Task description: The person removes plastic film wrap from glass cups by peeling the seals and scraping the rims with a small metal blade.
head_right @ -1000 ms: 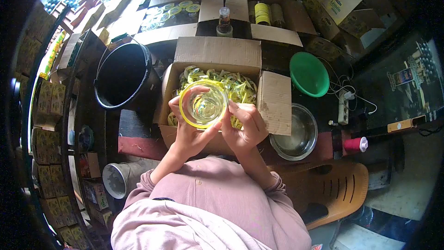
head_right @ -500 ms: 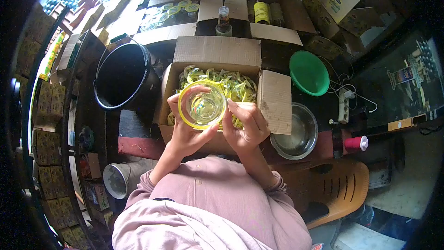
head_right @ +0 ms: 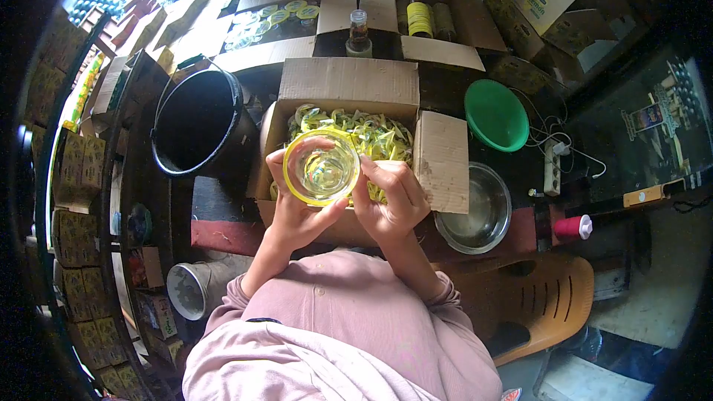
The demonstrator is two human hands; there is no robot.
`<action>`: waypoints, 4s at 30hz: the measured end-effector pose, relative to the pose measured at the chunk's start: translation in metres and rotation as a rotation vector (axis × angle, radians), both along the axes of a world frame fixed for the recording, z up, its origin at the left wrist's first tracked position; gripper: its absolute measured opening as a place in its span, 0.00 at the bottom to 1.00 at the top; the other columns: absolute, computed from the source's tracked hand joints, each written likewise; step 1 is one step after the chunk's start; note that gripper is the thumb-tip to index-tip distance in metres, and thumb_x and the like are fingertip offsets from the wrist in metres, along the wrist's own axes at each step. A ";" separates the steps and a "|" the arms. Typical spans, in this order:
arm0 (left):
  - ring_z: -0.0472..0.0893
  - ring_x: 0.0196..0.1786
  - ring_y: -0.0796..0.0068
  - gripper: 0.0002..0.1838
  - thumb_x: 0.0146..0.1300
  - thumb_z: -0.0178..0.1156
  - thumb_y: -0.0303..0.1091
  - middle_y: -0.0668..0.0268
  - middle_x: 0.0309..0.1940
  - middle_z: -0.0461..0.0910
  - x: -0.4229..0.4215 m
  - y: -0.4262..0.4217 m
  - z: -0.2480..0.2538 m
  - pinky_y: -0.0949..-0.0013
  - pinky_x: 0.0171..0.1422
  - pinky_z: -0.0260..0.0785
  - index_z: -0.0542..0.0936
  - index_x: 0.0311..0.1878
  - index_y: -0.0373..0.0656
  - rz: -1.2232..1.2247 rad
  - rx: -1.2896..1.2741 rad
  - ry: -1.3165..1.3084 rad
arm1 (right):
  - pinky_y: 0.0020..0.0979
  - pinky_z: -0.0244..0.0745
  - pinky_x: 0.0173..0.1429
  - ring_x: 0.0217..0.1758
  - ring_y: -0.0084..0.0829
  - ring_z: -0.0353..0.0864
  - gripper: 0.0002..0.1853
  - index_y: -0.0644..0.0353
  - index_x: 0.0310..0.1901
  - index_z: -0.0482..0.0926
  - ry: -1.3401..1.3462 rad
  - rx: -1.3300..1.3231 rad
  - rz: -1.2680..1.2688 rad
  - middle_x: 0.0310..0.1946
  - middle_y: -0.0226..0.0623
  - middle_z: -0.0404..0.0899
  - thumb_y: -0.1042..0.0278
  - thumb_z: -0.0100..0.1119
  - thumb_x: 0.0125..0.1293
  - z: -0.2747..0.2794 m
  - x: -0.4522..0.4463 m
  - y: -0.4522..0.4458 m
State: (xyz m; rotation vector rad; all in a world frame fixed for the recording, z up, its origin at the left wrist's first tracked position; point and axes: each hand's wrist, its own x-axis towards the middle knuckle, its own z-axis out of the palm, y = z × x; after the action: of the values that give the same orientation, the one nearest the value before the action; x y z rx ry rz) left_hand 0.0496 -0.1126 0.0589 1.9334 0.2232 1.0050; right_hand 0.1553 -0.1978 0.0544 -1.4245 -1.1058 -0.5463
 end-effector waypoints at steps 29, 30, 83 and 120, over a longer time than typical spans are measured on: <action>0.68 0.52 0.64 0.38 0.42 0.67 0.37 0.55 0.46 0.67 -0.004 0.004 -0.005 0.64 0.58 0.58 0.53 0.51 0.38 -0.233 -0.142 0.029 | 0.21 0.69 0.29 0.25 0.25 0.75 0.11 0.64 0.31 0.76 0.062 -0.055 0.149 0.23 0.36 0.76 0.86 0.60 0.44 0.000 0.015 -0.007; 0.68 0.52 0.64 0.38 0.42 0.67 0.37 0.56 0.46 0.67 -0.004 0.005 -0.005 0.64 0.58 0.57 0.53 0.52 0.38 -0.251 -0.145 0.030 | 0.21 0.70 0.29 0.25 0.25 0.75 0.11 0.64 0.31 0.75 0.059 -0.059 0.159 0.23 0.36 0.76 0.86 0.60 0.44 0.000 0.016 -0.007; 0.70 0.50 0.71 0.39 0.44 0.67 0.25 0.61 0.47 0.65 0.003 0.016 -0.018 0.69 0.57 0.60 0.57 0.59 0.43 -0.275 -0.313 -0.071 | 0.24 0.73 0.29 0.23 0.26 0.77 0.11 0.62 0.32 0.76 0.122 0.021 0.058 0.23 0.36 0.76 0.83 0.62 0.45 0.001 -0.008 -0.008; 0.73 0.47 0.74 0.38 0.35 0.71 0.23 0.63 0.41 0.72 0.008 0.025 -0.007 0.71 0.54 0.65 0.60 0.51 0.40 -0.214 -0.241 0.007 | 0.25 0.74 0.30 0.24 0.28 0.77 0.12 0.60 0.31 0.77 0.076 -0.043 0.062 0.22 0.35 0.76 0.84 0.63 0.43 -0.005 0.003 -0.006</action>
State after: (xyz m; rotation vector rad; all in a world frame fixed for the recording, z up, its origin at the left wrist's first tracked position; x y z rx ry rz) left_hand 0.0571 -0.0873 0.0516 1.7013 0.1313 0.7922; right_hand 0.1584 -0.2042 0.0495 -1.4312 -1.1031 -0.4231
